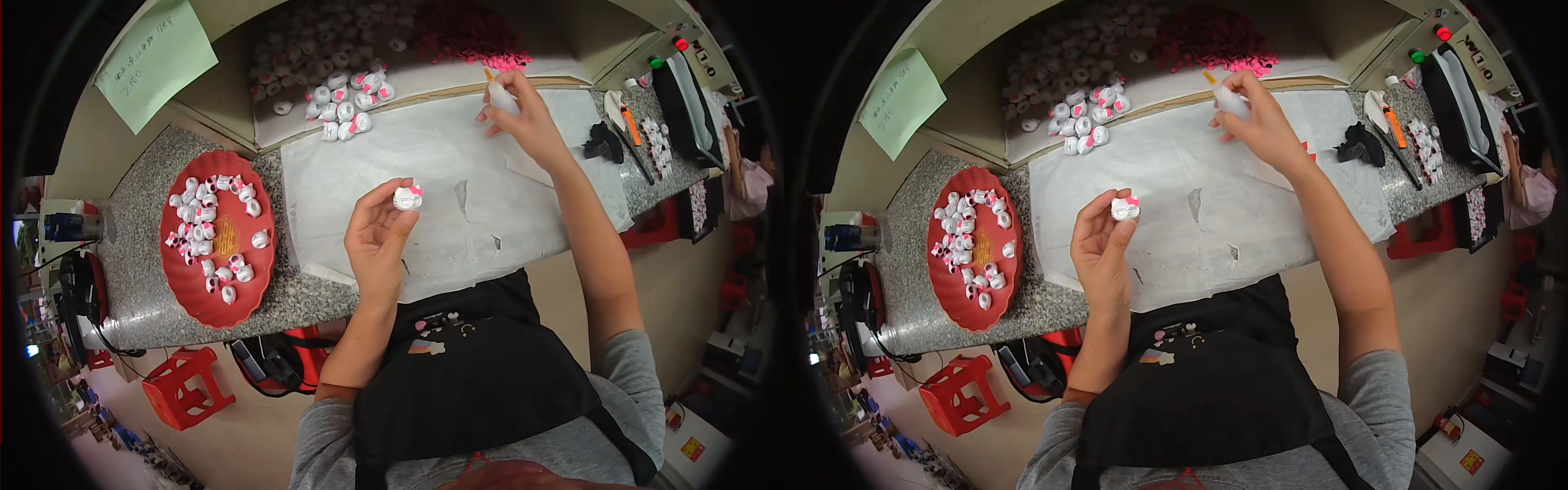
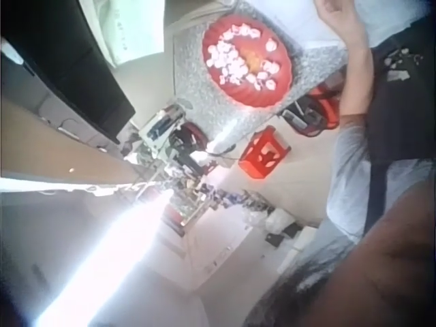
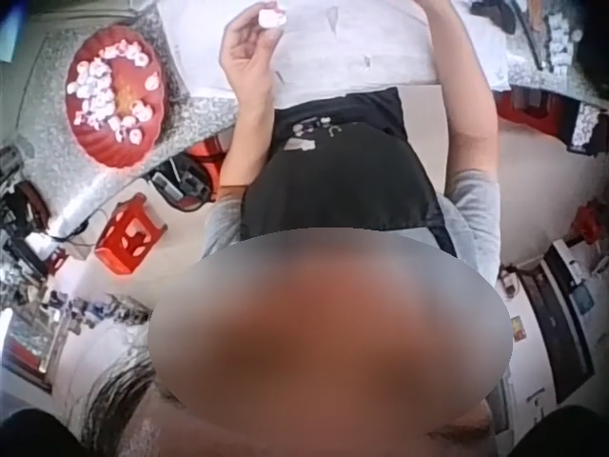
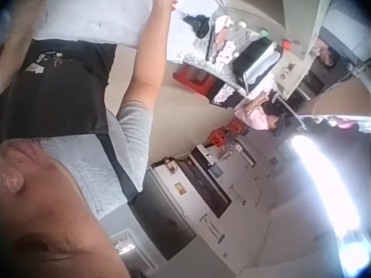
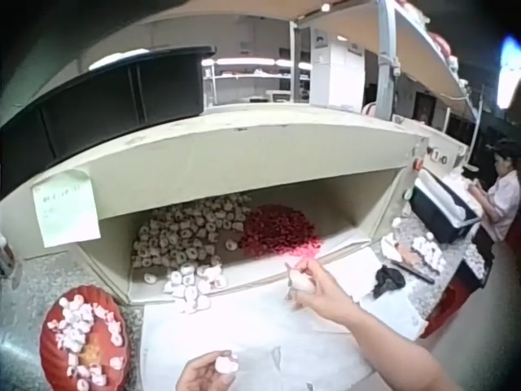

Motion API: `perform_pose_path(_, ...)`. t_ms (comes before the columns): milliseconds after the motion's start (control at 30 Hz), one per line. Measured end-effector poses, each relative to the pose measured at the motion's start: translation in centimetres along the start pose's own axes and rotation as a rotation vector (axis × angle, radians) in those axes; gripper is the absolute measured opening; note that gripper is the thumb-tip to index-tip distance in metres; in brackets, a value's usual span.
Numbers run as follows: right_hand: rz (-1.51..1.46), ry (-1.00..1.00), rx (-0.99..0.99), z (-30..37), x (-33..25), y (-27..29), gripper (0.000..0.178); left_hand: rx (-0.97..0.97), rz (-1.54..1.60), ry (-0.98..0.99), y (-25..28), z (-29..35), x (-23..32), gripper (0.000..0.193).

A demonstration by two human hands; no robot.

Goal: Applying glue and attaching small pink bows to white Hello Kitty heads.

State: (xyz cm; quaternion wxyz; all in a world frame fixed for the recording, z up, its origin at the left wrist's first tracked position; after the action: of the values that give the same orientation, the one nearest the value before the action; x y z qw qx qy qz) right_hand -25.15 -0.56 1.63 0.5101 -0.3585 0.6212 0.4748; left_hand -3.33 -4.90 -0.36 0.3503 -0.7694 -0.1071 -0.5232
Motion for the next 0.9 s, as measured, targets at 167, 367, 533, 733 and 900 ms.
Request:
perform_pose_path(167, 0.817, 0.245, 0.19, -6.9, -1.1, 0.2, 0.02, 0.012, -0.023, 0.003, -0.1, -0.2, -0.1, 0.034)
perform_pose_path(367, 1.036, 0.085, 0.174, -7.4, -0.3, -0.4, 0.02, 0.024, 0.02, 0.007, 0.3, -0.1, -0.2, 0.032)
perform_pose_path(533, 0.437, 0.075, 0.101, -2.0, -1.5, -0.7, 0.012, 0.026, 0.065, 0.005, 0.5, 0.0, -0.1, 0.033)
perform_pose_path(733, -0.053, -0.049, 0.026, 4.8, -1.3, -5.5, 0.011, -0.042, 0.073, 0.016, 0.3, -0.3, -0.6, 0.033)
perform_pose_path(900, -0.396, -0.088, -0.027, 6.0, -0.1, -8.5, 0.01, -0.188, 0.149, 0.153, -1.1, -0.3, -1.6, 0.032)
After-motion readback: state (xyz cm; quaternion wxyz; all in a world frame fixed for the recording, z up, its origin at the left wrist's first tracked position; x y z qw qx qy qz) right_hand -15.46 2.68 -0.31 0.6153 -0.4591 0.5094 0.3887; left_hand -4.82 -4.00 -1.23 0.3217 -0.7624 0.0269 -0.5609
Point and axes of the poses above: each hand's wrist, its own z-axis away from the middle knuckle, its own y-axis out of the back of the hand, x = y × z, the point moved 7 cm from there along -z, towards the middle knuckle, and after that the axes turned 15 degrees about -x, right-handed, at the moved point
